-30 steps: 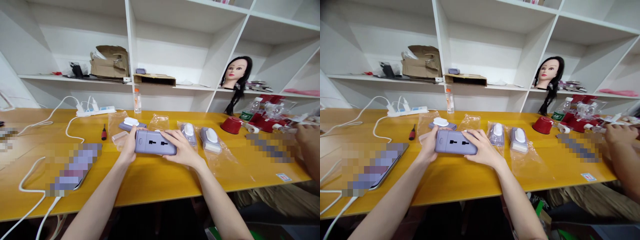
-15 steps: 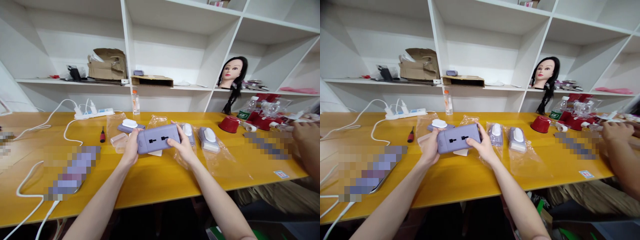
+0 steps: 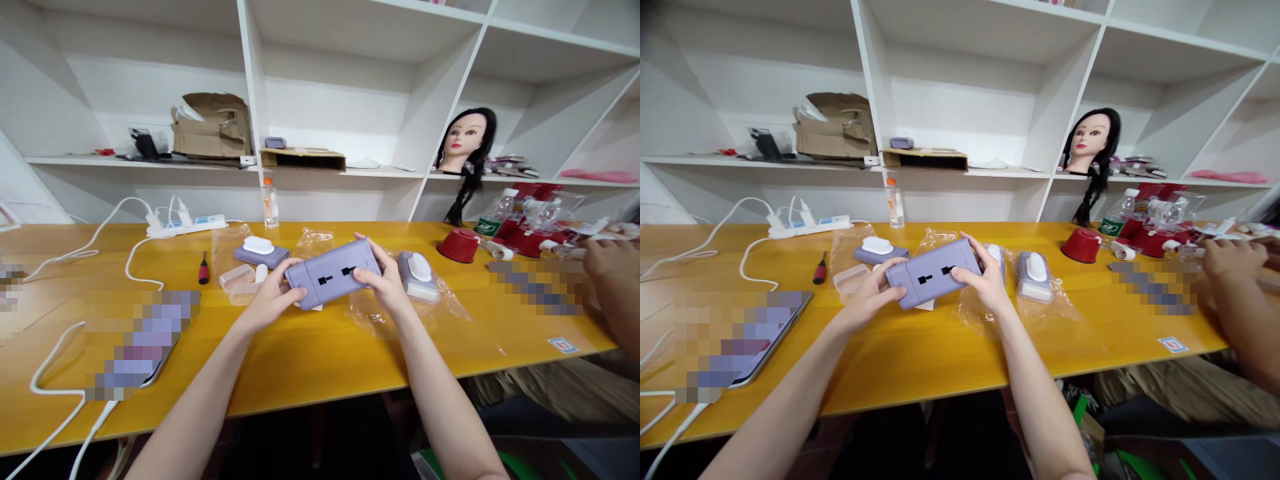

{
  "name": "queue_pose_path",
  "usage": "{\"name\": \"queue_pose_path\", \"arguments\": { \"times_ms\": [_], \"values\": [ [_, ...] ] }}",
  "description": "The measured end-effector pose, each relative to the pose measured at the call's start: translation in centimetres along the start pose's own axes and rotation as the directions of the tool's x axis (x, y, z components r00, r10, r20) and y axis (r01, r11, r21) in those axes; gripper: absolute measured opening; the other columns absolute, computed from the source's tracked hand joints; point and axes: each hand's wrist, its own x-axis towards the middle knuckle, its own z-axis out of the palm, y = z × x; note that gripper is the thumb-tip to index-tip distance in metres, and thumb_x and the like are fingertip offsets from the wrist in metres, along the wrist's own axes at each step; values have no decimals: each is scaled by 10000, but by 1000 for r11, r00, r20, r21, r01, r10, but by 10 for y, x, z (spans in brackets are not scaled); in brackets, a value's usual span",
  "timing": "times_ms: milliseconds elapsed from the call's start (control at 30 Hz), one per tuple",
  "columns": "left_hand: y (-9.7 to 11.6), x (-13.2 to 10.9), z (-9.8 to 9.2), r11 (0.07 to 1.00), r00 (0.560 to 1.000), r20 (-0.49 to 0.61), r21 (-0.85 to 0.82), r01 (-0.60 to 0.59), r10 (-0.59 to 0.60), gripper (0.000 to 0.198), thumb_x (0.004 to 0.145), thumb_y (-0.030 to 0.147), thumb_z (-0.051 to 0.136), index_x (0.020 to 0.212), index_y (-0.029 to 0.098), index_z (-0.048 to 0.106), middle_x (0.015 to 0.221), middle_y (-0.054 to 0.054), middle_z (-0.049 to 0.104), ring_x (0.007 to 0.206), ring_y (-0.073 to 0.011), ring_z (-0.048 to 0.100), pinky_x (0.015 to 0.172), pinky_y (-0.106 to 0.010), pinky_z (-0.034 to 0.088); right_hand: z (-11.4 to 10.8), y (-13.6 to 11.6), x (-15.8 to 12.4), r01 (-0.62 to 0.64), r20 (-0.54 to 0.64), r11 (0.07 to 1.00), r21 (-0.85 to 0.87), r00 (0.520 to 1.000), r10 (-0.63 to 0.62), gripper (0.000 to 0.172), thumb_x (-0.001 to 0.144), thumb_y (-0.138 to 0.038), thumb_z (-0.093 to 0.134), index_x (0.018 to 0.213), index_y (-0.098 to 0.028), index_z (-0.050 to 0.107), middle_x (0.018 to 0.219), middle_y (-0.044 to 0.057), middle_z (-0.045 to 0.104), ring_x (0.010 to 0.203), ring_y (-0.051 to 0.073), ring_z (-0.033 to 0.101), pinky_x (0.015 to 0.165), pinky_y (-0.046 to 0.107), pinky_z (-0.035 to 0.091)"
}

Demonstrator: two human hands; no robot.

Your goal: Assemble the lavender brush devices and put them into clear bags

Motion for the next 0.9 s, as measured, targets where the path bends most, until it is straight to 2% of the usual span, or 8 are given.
{"name": "queue_pose_path", "arguments": {
  "times_ms": [267,433,500,567,667,767,833,900],
  "values": [
    [3,-4,5,1000,1000,-30,10,3,-2,449,650,241,589,1069,197,436,905,-18,528,792,-157,509,693,-276,436,-2,1,0,-15,-20,1000,26,1000,16,640,602,-326,722,1214,-275,538,1020,19,589,909,209,529,824,357,422],
    [-5,-2,1,989,988,136,-116,96,-80,514,636,226,682,1104,225,469,1053,-53,570,949,-198,550,807,-311,439,-7,-1,1,-40,-13,999,0,999,40,654,599,-303,734,1222,-282,535,966,11,600,856,192,541,774,338,441],
    [-8,0,4,974,982,157,-185,133,-104,560,594,205,725,1100,230,487,1066,-60,583,948,-205,565,808,-316,445,-8,-2,1,-45,-39,998,-31,998,44,661,597,-310,739,1224,-281,530,928,15,605,812,190,547,727,335,457],
    [-11,0,9,961,986,116,-236,146,-122,574,563,192,749,1080,231,503,1028,-53,598,899,-197,578,772,-313,460,-8,-3,2,-64,-72,998,-17,995,63,711,578,-323,751,1242,-273,502,851,13,609,736,184,552,661,330,469],
    [-11,0,17,942,992,-3,-315,117,-125,570,538,187,763,1044,239,505,967,-21,601,852,-181,575,720,-299,476,-5,-1,2,-92,-103,990,105,989,103,765,576,-367,746,1270,-257,444,759,-2,601,610,157,540,567,308,467],
    [-11,-1,22,921,990,-60,-377,99,-131,608,509,166,776,1038,254,490,941,1,603,838,-173,573,696,-293,482,2,3,2,-114,-80,973,199,988,132,612,573,-424,739,1121,-229,550,718,-3,598,544,132,519,514,286,460],
    [-13,-1,22,920,989,-24,-371,128,-147,606,512,168,778,1047,245,505,953,-11,616,835,-175,576,717,-303,477,6,8,1,-132,-35,968,212,989,142,416,574,-444,738,895,-202,631,672,0,596,539,125,517,509,272,454],
    [-16,-1,22,928,987,35,-337,162,-160,563,538,193,773,1052,218,546,969,-37,633,848,-184,580,750,-314,465,8,13,1,-130,-8,968,216,991,135,293,603,-436,725,731,-188,637,631,-2,591,540,117,518,514,258,441]
  ]
}}
